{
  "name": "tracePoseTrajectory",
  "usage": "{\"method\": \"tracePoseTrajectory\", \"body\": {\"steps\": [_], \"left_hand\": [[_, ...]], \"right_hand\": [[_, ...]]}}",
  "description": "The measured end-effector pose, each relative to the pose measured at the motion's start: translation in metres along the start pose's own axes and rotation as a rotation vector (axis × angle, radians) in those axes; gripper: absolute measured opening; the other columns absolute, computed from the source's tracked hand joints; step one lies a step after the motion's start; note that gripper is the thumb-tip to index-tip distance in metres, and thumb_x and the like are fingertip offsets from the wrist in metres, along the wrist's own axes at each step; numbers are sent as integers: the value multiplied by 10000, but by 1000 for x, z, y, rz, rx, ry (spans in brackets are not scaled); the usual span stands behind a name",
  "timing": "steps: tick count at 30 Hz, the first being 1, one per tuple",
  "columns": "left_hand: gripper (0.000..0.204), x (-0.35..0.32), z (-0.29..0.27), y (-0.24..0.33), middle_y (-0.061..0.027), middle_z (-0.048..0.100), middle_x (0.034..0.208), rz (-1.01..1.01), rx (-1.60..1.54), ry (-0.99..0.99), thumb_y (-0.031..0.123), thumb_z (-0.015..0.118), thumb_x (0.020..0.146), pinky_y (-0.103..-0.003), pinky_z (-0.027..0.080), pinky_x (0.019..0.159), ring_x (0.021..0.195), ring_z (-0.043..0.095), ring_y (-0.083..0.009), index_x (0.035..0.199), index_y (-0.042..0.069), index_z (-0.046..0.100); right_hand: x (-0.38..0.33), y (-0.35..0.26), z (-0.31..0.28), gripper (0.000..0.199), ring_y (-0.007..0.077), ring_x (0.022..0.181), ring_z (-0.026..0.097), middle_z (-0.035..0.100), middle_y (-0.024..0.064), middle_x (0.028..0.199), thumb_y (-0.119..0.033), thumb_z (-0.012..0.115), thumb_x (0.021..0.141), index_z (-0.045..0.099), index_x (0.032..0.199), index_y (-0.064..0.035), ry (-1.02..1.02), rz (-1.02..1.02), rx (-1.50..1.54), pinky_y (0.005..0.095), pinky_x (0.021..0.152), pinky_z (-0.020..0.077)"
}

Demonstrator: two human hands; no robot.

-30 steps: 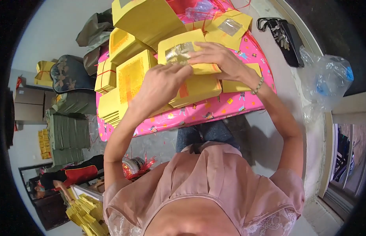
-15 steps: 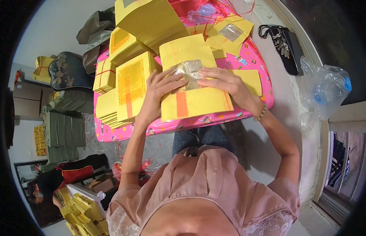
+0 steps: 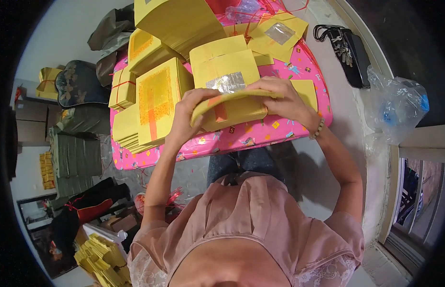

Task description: The person is folding, stacking, and bundling yellow ritual paper products at a workbench.

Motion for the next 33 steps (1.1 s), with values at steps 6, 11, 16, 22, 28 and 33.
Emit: {"method": "tracePoseTrajectory", "body": {"steps": [6,11,16,22,28,33], "left_hand": [[195,4,21,-11,-43,680,947,-224,-561,338,66,691,864,-221,481,756,848,589,-59,1021,-33,630],[122,22,9,-7,1,636,884,-100,-585,477,87,644,903,-199,436,692,787,540,-43,977,-4,607],[104,62,1,3,25,577,823,-19,-734,607,124,580,953,-192,405,672,755,489,-32,941,25,551],[119,82,-14,5,17,580,847,-23,-802,648,157,565,966,-203,409,680,760,477,-29,944,42,542],[126,82,-21,14,-4,602,871,28,-752,662,148,567,963,-198,407,663,753,500,-32,987,28,535],[291,77,-16,23,-30,605,855,-23,-688,749,139,559,961,-193,394,624,723,506,-44,1183,14,419]], "right_hand": [[17,-13,-5,285,137,877,639,704,71,1011,-183,654,898,648,1119,-4,253,352,140,296,794,501],[38,-12,-24,270,48,824,575,676,16,931,-225,632,926,656,1073,0,247,428,367,240,707,479],[77,3,-18,326,48,798,584,675,13,934,-255,645,918,630,1094,19,555,118,438,231,698,486],[96,-9,-22,356,67,833,605,671,15,971,-273,714,863,632,1090,-12,475,106,436,237,731,499],[102,-36,-29,364,80,838,630,682,42,967,-259,735,842,630,1073,2,480,171,537,245,742,518],[104,-41,-23,382,89,846,633,673,51,1010,-239,725,854,604,1111,16,618,148,459,257,742,520]]}}
Point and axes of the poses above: each hand's wrist, its own x-axis towards the middle knuckle, its own z-axis out of the palm, y = z × x, the point moved 1 cm from there along x, towards the middle knuckle
